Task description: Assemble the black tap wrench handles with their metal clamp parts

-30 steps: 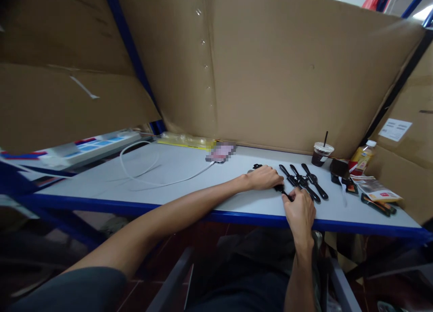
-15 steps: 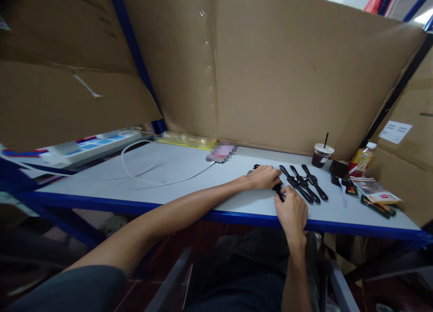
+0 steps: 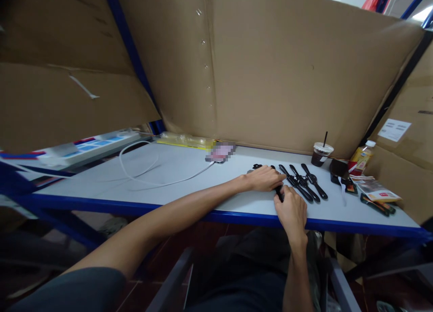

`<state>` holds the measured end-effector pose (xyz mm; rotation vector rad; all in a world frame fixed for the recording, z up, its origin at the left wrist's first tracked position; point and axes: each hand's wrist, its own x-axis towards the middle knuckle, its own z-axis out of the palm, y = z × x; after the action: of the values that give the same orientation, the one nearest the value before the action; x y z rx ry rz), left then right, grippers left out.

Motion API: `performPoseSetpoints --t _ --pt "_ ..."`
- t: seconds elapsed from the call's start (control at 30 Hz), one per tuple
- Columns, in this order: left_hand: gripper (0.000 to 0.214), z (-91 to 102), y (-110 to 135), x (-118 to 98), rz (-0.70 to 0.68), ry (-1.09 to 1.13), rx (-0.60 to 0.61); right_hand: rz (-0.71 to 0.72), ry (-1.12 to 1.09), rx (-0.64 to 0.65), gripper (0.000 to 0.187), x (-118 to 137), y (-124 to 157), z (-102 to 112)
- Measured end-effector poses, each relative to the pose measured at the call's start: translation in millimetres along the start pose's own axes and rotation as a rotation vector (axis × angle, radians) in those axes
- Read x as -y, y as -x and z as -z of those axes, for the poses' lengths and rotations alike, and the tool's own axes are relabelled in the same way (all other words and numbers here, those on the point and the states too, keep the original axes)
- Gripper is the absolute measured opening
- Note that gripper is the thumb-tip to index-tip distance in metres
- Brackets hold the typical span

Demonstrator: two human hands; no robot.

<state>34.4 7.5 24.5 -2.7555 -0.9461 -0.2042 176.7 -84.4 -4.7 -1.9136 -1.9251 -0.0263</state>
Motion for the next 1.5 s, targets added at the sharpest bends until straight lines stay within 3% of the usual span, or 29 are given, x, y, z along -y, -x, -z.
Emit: performPoseSetpoints --t 0.37,0.77,1.2,1.5 --pt "0.023 -4.0 -6.2 7.7 0.287 0.218 0.031 -0.101 -0.008 0.027 0.011 8.6 1.3 5.4" --pt "0.023 2.5 6.4 4.2 -0.003 0.031 0.022 -0.094 0.023 0.037 0.011 10.3 1.6 3.9" --pt "0.025 -4.8 1.6 6.7 0.099 0.063 -0.044 -0.070 0.019 0.022 0.011 11.0 3.8 3.6" --pt "0.031 5.3 5.1 12.3 0.012 -0.013 0.015 -0.089 0.030 0.010 0.011 9.6 2.9 0.6"
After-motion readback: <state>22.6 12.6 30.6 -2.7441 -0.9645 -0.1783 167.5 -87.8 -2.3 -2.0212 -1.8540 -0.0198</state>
